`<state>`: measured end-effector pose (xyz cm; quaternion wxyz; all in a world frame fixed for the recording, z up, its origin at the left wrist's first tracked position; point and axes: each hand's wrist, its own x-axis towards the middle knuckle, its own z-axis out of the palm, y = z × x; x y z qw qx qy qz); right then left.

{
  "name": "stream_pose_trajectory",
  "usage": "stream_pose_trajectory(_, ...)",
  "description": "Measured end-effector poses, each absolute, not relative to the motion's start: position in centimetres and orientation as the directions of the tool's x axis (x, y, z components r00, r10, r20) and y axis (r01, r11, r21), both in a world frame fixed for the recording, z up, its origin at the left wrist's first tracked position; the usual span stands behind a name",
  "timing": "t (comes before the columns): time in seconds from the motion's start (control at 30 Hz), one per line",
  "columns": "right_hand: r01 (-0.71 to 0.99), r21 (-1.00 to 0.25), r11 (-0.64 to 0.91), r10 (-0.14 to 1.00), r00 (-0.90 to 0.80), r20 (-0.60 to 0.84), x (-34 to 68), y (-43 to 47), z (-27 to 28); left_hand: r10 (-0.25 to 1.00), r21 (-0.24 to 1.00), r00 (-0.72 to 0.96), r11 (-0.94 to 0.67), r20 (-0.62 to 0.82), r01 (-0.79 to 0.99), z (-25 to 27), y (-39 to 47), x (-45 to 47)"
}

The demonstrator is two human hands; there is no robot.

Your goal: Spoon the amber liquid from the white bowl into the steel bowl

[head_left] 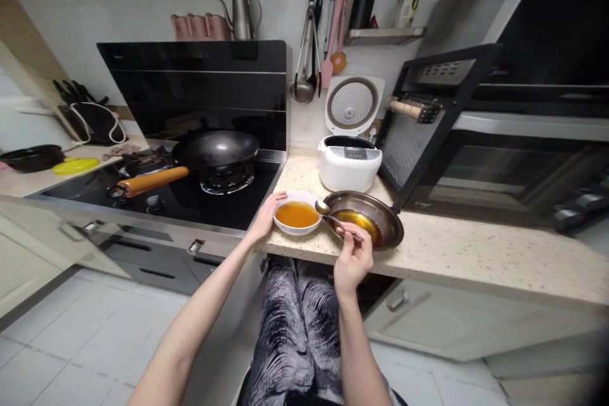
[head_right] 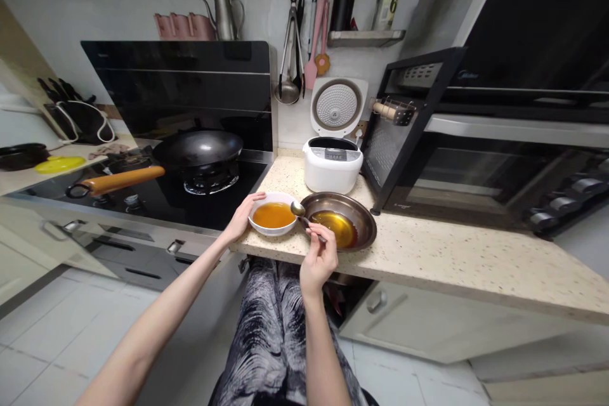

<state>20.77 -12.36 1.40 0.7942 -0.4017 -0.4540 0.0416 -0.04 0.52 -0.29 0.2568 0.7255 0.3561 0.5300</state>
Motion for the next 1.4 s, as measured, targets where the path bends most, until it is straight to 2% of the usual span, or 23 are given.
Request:
stream_pose_trajectory(0.17,0.373,-0.664,0.648,0.371,0.607,0.703,22.4,-12.1,1.2,0.783,0.742,0.190,-0.622,0.593,0.250,-0.3,0.5,-0.1)
stream_pose_trajectory(0.3,0.474,-0.635,0.611,0.344,0.563,0.751,23.4,-11.9,0.8,0.781,0.741,0.195,-0.625,0.594,0.245,-0.2,0.4,-0.1)
stream_pose_trajectory(0.53,0.652,-0.490,0.579,0.280,0.406,0.870,23.7,-12.1,1.1,0.784,0.745,0.192,-0.621,0.591,0.241,-0.1,0.2,-0.1)
stream_pose_trajectory(0.77,0.713,-0.367,0.597,0.334,0.195,0.922,24.5,-11.6,0.3,0.781,0.742,0.193,-0.625,0.594,0.243,-0.1,0.2,-0.1)
stream_pose_trajectory(1.03,0.735,-0.281,0.617,0.430,-0.016,0.903,25.6,-11.6,-0.4,0.790,0.752,0.185,-0.613,0.584,0.242,-0.3,0.4,-0.1)
stream_pose_trajectory(1.17,0.741,-0.280,0.610,0.404,0.014,0.915,25.7,-11.7,0.1,0.794,0.759,0.193,-0.607,0.576,0.236,-0.3,0.4,-0.1)
stream_pose_trajectory(1.4,0.719,-0.318,0.618,0.262,0.194,0.945,24.8,-12.1,1.4,0.820,0.789,0.177,-0.572,0.544,0.223,-0.7,0.6,-0.2)
